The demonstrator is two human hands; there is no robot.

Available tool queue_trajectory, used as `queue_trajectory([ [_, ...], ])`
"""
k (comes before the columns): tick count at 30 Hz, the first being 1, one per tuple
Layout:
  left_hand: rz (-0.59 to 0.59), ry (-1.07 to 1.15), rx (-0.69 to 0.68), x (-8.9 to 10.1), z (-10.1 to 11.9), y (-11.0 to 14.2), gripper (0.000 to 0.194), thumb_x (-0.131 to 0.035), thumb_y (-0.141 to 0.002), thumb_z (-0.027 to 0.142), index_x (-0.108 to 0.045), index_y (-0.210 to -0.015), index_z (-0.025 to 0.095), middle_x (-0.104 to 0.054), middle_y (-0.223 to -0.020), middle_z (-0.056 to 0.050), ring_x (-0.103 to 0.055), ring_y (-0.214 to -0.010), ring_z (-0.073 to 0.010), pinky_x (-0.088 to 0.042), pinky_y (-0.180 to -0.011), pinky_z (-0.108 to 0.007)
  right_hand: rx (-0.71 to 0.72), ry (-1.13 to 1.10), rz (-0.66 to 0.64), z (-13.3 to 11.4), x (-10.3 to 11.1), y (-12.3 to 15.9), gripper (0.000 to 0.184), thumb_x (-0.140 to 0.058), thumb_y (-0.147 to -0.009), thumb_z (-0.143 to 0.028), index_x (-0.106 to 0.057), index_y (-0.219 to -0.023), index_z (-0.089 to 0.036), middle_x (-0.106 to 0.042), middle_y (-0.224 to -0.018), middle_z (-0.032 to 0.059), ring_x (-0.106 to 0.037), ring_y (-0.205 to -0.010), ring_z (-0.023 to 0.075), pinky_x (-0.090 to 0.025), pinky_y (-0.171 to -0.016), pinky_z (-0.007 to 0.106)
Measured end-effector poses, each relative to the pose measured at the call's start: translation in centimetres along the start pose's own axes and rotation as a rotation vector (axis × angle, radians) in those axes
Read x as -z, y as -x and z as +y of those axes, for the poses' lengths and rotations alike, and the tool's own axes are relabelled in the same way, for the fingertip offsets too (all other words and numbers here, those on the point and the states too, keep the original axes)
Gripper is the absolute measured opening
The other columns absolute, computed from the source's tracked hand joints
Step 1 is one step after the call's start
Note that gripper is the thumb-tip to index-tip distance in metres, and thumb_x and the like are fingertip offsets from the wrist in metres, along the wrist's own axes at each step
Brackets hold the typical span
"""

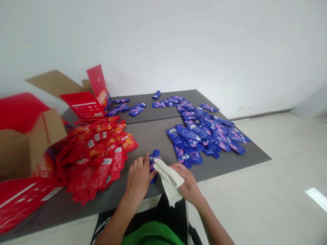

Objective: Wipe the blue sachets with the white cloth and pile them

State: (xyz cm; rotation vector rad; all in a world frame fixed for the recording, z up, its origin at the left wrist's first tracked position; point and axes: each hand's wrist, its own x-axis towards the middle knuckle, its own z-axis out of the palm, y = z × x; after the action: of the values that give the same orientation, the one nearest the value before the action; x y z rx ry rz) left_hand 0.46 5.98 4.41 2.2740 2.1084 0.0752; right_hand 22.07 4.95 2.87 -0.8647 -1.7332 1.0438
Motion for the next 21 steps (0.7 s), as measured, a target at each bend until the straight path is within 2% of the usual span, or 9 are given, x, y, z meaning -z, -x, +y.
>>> queue_trajectory([
  [2, -0.075, 0.027, 0.019, 0.1, 0.0, -0.8, 0.061, -0.067, -0.095, 0.029, -0.047, -0.15, 0.012, -0.064, -0.126, -0.018, -0.064, -0.116, -0.033, -0.049, -0.094, -0.042, -0.026, -0.07, -0.074, 0.2, 0.5, 0.2, 0.026, -0.059, -0.101, -0.024, -0.073, -0.123, -0.022, -0.069, -0.11, 0.0101, -0.067, -0.097, 0.0209, -0.052, -0.084, 0.031],
  [4, -0.151, 0.15, 0.026, 0.1, -0.4, -1.5, 0.063, -0.068, -0.094, 0.031, -0.045, -0.149, 0.012, -0.066, -0.127, -0.018, -0.066, -0.118, -0.0312, -0.049, -0.094, -0.038, -0.031, -0.128, -0.165, 0.2, 1.2, 0.1, 0.023, -0.061, -0.102, -0.028, -0.076, -0.117, -0.02, -0.069, -0.106, 0.0104, -0.067, -0.096, 0.0205, -0.052, -0.084, 0.031],
  [7, -0.21, 0.316, 0.03, -0.4, -1.1, -2.2, 0.048, -0.07, -0.092, 0.041, -0.058, -0.131, 0.016, -0.074, -0.112, -0.013, -0.072, -0.102, -0.0277, -0.05, -0.079, -0.031, -0.035, -0.209, -0.301, 0.2, 2.2, -0.2, 0.027, -0.063, -0.101, -0.037, -0.078, -0.112, -0.017, -0.071, -0.104, 0.0117, -0.067, -0.094, 0.0206, -0.053, -0.084, 0.031],
  [10, -0.121, 0.306, -0.038, -0.3, -1.3, -3.0, 0.022, -0.063, -0.097, 0.041, -0.065, -0.102, 0.02, -0.075, -0.096, -0.008, -0.073, -0.089, -0.0257, -0.048, -0.071, -0.03, -0.03, -0.308, -0.428, 0.6, 3.0, -0.3, 0.04, -0.066, -0.098, -0.047, -0.079, -0.114, -0.013, -0.072, -0.104, 0.0146, -0.068, -0.092, 0.0208, -0.054, -0.083, 0.032],
  [12, -0.02, 0.295, -0.123, 0.7, -0.7, -4.1, 0.022, -0.055, -0.102, 0.039, -0.066, -0.097, 0.022, -0.074, -0.092, -0.006, -0.073, -0.086, -0.023, -0.048, -0.07, -0.029, -0.017, -0.374, -0.505, 1.0, 3.3, -0.3, 0.048, -0.065, -0.097, -0.053, -0.079, -0.115, -0.011, -0.073, -0.103, 0.0164, -0.069, -0.091, 0.0212, -0.056, -0.082, 0.032],
  [14, 0.091, 0.275, -0.204, 2.5, 0.7, -5.9, 0.027, -0.048, -0.106, 0.039, -0.068, -0.097, 0.022, -0.071, -0.091, -0.005, -0.071, -0.083, -0.0201, -0.049, -0.07, -0.028, -0.007, -0.427, -0.561, 1.4, 3.4, -0.2, 0.054, -0.064, -0.096, -0.057, -0.079, -0.117, -0.009, -0.073, -0.103, 0.0179, -0.07, -0.091, 0.0216, -0.056, -0.083, 0.032],
  [17, 0.242, 0.209, -0.329, 5.6, 4.2, -10.0, 0.029, -0.046, -0.107, 0.037, -0.073, -0.105, 0.024, -0.073, -0.099, -0.004, -0.072, -0.086, -0.0179, -0.05, -0.073, -0.026, 0.007, -0.468, -0.594, 1.8, 3.3, 0.0, 0.06, -0.063, -0.095, -0.061, -0.079, -0.117, -0.008, -0.074, -0.103, 0.0193, -0.07, -0.091, 0.0217, -0.057, -0.083, 0.032],
  [19, 0.295, 0.166, -0.427, 7.0, 7.2, -13.0, 0.027, -0.048, -0.107, 0.03, -0.071, -0.121, 0.026, -0.075, -0.113, -0.004, -0.073, -0.097, -0.0198, -0.051, -0.081, -0.029, 0.021, -0.475, -0.592, 2.0, 3.2, 0.1, 0.059, -0.063, -0.095, -0.061, -0.08, -0.116, -0.007, -0.074, -0.103, 0.0196, -0.07, -0.09, 0.0217, -0.057, -0.083, 0.032],
  [21, 0.307, 0.111, -0.549, 7.4, 10.3, -15.7, 0.03, -0.047, -0.107, 0.024, -0.069, -0.128, 0.024, -0.076, -0.121, -0.005, -0.071, -0.108, -0.0209, -0.051, -0.088, -0.031, 0.028, -0.472, -0.583, 2.2, 3.0, 0.2, 0.058, -0.064, -0.096, -0.059, -0.08, -0.116, -0.007, -0.075, -0.102, 0.0195, -0.071, -0.089, 0.0214, -0.057, -0.082, 0.031],
])
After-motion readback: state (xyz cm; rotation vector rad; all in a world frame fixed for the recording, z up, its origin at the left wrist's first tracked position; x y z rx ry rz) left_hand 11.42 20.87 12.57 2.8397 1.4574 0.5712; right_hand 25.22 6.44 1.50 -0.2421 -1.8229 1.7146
